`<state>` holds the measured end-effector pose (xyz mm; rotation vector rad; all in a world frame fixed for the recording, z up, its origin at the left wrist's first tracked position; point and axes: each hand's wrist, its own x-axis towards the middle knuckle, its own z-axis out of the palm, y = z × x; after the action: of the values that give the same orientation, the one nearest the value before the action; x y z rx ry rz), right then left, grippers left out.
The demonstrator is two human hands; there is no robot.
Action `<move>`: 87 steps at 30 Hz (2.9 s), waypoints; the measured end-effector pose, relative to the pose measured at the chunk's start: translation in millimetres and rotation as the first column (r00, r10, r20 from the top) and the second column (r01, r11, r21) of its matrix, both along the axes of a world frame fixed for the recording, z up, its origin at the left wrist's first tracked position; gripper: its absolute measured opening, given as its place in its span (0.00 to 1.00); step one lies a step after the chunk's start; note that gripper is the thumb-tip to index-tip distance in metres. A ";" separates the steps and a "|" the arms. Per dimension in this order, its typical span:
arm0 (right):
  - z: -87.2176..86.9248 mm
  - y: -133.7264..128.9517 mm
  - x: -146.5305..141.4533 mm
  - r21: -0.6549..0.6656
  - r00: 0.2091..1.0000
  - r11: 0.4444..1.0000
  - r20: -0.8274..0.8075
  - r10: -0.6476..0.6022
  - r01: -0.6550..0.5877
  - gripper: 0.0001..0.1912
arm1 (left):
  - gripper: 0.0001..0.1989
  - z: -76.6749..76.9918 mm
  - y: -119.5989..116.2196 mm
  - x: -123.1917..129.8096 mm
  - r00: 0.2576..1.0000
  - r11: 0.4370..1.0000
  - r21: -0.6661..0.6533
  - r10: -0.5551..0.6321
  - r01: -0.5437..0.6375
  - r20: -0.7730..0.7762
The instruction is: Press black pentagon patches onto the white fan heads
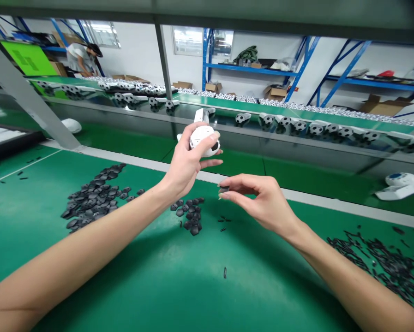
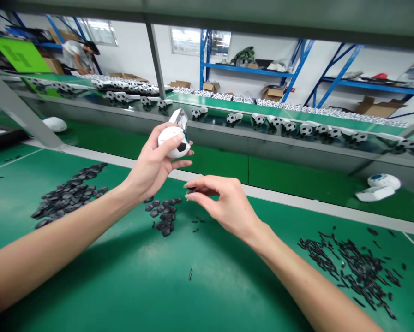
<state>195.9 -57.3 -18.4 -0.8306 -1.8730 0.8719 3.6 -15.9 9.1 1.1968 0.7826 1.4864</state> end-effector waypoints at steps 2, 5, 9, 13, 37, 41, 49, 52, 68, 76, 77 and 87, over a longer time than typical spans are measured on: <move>2.3 -0.7 -0.1 0.037 1.000 0.999 -0.017 0.008 -0.007 0.06 | 0.22 0.9 -0.7 -1.0 1.000 1.000 0.008 0.004 -0.004 0.003; 5.3 -0.7 0.1 0.060 0.999 0.998 -0.053 0.011 -0.008 0.06 | 0.20 2.0 -2.6 -1.4 1.000 1.000 0.018 0.003 -0.003 0.015; 8.3 -1.7 0.8 0.044 0.997 0.999 -0.076 0.003 0.001 0.06 | 0.16 3.1 -5.0 -0.5 1.000 1.000 0.027 -0.015 0.015 0.022; 10.1 -3.1 1.5 0.105 0.994 0.994 -0.105 -0.031 0.043 0.04 | 0.15 2.9 -6.0 -0.1 1.000 1.000 0.013 -0.021 0.021 0.012; 26.1 -5.6 -1.4 -0.196 0.920 0.962 -0.305 -0.244 0.190 0.14 | 0.10 -23.9 -21.8 7.1 0.949 0.955 0.281 -0.002 0.095 -0.314; 20.5 -6.5 -5.5 -0.207 0.925 0.956 -0.276 -0.263 0.210 0.13 | 0.10 -23.1 -25.2 8.6 0.942 0.957 0.267 -0.013 0.109 -0.336; 25.2 -10.4 -2.6 -0.198 0.950 0.974 -0.269 -0.158 0.106 0.08 | 0.13 -18.9 -27.4 12.4 0.907 0.933 0.360 0.134 0.022 -0.400; 31.0 -14.1 -1.8 -0.157 0.964 0.986 -0.249 -0.096 0.058 0.08 | 0.14 -17.1 -26.4 11.6 0.904 0.904 0.428 0.184 -0.001 -0.385; 13.3 -11.3 -14.2 -0.175 0.990 0.979 0.112 -0.090 0.109 0.14 | 0.17 6.2 -18.3 10.3 0.998 0.996 0.086 -0.005 0.010 -0.057; -10.0 16.8 -47.9 0.112 0.574 0.993 0.811 -0.118 0.047 0.09 | 0.19 13.4 -11.8 1.4 0.998 0.975 0.222 0.009 0.004 -0.060; -8.9 17.5 -51.4 0.123 0.540 0.992 0.833 -0.120 0.029 0.08 | 0.19 14.6 -11.4 -0.2 0.998 0.970 0.241 0.003 0.013 -0.068; 0.2 9.2 -76.1 0.235 0.265 0.939 0.950 -0.167 -0.252 0.16 | 0.39 22.7 -14.6 -8.5 0.984 0.974 0.145 -0.177 0.175 -0.002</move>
<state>119.7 -48.1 -18.1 -1.2310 -3.0289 -0.1585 -4.9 -30.5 31.8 1.3293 0.5526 1.4199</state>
